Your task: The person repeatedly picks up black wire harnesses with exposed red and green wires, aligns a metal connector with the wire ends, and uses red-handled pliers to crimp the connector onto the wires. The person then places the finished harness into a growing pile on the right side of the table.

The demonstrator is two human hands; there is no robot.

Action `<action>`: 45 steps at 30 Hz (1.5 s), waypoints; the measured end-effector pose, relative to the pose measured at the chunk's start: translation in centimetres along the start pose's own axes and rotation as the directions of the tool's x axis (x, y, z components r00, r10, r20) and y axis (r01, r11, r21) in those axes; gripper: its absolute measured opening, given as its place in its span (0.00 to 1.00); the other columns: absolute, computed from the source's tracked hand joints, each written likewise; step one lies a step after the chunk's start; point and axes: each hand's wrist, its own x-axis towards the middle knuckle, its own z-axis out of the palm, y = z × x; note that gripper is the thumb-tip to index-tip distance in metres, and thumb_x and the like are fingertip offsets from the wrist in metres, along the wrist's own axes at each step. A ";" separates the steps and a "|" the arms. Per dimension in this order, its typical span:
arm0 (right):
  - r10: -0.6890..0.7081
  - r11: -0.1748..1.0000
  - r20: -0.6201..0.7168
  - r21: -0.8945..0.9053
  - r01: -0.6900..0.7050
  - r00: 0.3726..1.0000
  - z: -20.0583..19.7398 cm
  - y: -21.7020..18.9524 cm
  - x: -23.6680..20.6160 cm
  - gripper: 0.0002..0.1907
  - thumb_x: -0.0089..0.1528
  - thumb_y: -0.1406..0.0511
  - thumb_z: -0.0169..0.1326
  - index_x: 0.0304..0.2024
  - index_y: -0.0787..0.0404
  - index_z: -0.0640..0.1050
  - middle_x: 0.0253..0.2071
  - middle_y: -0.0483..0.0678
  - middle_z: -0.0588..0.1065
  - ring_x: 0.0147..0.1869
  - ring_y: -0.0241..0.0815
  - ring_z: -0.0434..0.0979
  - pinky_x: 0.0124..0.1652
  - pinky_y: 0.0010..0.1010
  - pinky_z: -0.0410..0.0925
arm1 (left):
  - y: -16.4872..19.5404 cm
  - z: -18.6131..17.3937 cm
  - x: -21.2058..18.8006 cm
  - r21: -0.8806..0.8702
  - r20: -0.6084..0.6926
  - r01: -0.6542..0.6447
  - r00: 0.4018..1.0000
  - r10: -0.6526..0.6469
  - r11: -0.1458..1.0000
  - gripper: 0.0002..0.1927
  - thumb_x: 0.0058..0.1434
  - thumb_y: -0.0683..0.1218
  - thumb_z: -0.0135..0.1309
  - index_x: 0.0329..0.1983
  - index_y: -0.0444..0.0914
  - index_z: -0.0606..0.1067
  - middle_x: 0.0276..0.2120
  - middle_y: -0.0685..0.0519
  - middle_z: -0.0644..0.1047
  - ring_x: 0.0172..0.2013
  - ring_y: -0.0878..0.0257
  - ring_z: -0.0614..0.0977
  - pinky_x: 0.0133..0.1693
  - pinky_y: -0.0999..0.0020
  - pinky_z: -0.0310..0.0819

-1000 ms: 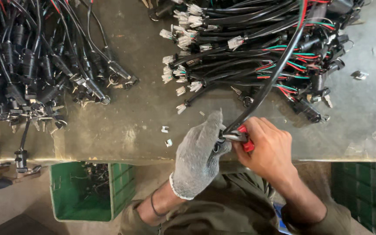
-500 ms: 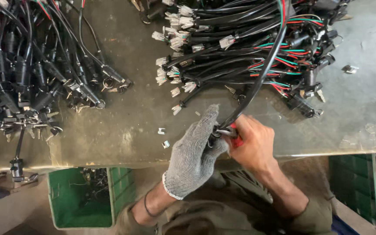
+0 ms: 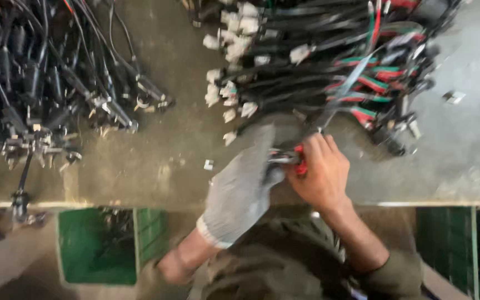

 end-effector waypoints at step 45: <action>-0.396 0.907 -0.062 -0.181 0.380 0.916 -13.1 6.0 12.4 0.06 0.71 0.64 0.63 0.38 0.56 0.82 0.39 0.44 0.79 0.40 0.46 0.79 0.40 0.34 0.68 | 1.4 3.4 3.3 -0.336 -0.069 -0.354 0.933 0.352 0.873 0.23 0.64 0.47 0.60 0.63 0.43 0.74 0.51 0.49 0.78 0.52 0.47 0.78 0.55 0.53 0.71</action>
